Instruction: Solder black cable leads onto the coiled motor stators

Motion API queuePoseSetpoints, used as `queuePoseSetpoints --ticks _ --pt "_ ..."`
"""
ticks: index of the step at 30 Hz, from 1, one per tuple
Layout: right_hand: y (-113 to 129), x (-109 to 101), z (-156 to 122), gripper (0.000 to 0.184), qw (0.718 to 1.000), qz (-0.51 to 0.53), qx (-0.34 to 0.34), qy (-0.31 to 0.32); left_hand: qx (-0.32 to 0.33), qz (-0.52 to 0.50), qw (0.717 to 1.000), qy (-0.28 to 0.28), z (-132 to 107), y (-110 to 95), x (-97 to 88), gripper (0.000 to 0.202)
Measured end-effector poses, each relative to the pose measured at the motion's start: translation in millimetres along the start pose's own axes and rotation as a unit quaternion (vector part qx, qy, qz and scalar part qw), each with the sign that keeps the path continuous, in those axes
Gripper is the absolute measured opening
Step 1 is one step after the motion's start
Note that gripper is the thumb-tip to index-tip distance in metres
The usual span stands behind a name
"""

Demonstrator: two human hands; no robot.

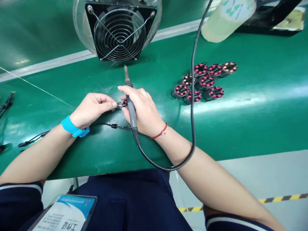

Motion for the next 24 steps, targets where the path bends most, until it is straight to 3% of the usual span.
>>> queuePoseSetpoints --ticks 9,14,19,21,24 --pt "0 4 3 0.041 1.0 0.007 0.025 -0.015 0.021 -0.008 0.999 0.024 -2 -4 -4.7 0.024" --pt "3 9 4 0.038 0.995 0.046 0.065 -0.063 0.123 0.125 0.982 0.069 -3 -2 1.4 0.023" --pt "2 13 3 0.038 0.987 0.09 0.09 -0.102 0.224 0.253 0.941 -0.014 -4 1 5.9 0.029" --pt "-1 11 0 0.04 0.982 0.103 0.1 -0.122 0.238 0.233 0.942 -0.053 -4 -1 -0.8 0.029" --pt "-5 6 -6 0.039 0.983 0.085 0.098 -0.128 0.225 0.122 0.961 -0.102 -12 -10 -18.1 0.027"
Point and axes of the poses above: each hand's wrist, its own z-axis towards the middle knuckle, its own x-axis out of the palm, y = z × x, the point moved 1 cm from there along z, towards the middle knuckle, and after that the axes turned 12 degrees about -x, right-handed, at the moved point
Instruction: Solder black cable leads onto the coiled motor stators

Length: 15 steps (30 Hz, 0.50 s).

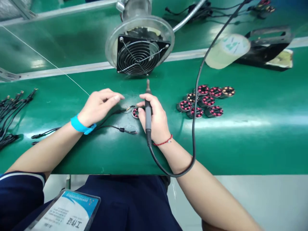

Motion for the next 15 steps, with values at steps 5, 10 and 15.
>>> queuePoseSetpoints --ticks 5,10,15 --pt "-4 -2 -3 0.048 0.994 -0.057 -0.045 0.082 -0.095 -0.126 0.987 0.023 -11 -22 -45.1 0.036" --pt "-6 -5 -4 0.044 0.986 -0.119 -0.056 0.1 -0.095 0.037 0.994 0.045 -38 -11 -107.3 0.024" --pt "-6 -18 -2 0.045 0.981 -0.171 -0.013 0.092 -0.169 0.215 0.959 0.074 -86 55 -133.7 0.032"
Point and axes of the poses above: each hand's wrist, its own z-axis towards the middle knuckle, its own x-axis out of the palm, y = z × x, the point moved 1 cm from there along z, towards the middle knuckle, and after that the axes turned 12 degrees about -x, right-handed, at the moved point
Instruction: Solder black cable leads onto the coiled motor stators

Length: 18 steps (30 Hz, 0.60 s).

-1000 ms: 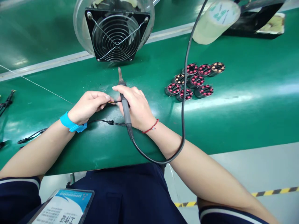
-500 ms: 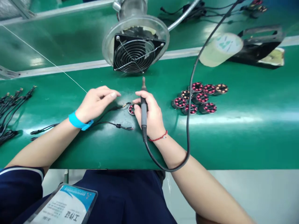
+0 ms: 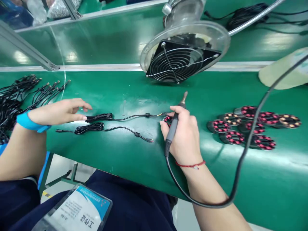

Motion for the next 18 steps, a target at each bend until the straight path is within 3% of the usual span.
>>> queuePoseSetpoints --ticks 2,5,7,10,12,15,18 --pt "0 -3 0 0.047 1.0 -0.023 0.016 0.005 -0.011 0.025 0.999 -0.03 -4 21 17.0 0.029" --pt "2 -2 0 0.051 0.998 -0.012 0.062 -0.001 0.005 0.03 0.998 -0.055 -1 33 32.5 0.014" --pt "5 0 -1 0.049 0.994 0.043 0.094 -0.022 -0.001 0.04 0.993 -0.113 6 32 29.5 0.01" --pt "9 4 0 0.043 0.984 0.133 0.096 -0.063 -0.059 0.043 0.964 -0.257 18 22 14.6 0.018" --pt "11 5 0 0.041 0.981 0.157 0.073 -0.089 -0.075 -0.041 0.951 -0.299 25 8 10.1 0.027" --pt "12 4 1 0.039 0.979 0.16 0.033 -0.122 -0.052 -0.213 0.95 -0.224 35 -29 23.2 0.035" --pt "15 5 1 0.038 0.975 0.177 -0.007 -0.133 -0.029 -0.306 0.949 -0.075 43 -74 52.8 0.025"
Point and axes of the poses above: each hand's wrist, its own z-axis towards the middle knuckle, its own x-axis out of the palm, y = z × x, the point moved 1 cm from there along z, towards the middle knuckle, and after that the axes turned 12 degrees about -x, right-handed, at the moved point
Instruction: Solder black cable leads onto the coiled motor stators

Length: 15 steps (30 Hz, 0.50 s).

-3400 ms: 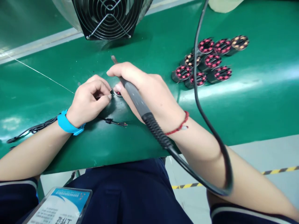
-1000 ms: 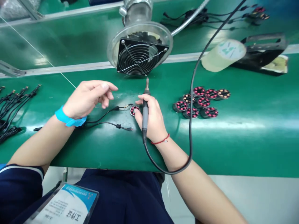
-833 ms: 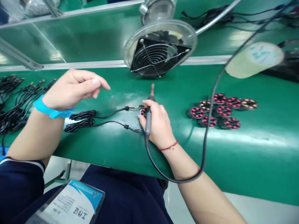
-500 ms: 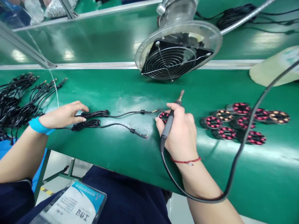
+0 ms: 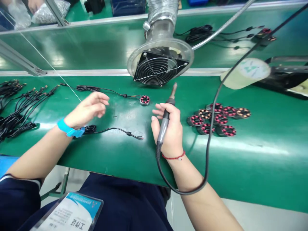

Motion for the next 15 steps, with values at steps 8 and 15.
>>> queuePoseSetpoints --ticks 8,15 --pt "11 11 -5 0.045 0.991 0.104 -0.038 0.081 -0.111 -0.22 0.942 0.227 -13 -27 80.1 0.017" --pt "18 13 0 0.036 0.989 0.047 -0.088 0.105 0.028 -0.081 0.974 0.21 -12 -17 79.1 0.002"
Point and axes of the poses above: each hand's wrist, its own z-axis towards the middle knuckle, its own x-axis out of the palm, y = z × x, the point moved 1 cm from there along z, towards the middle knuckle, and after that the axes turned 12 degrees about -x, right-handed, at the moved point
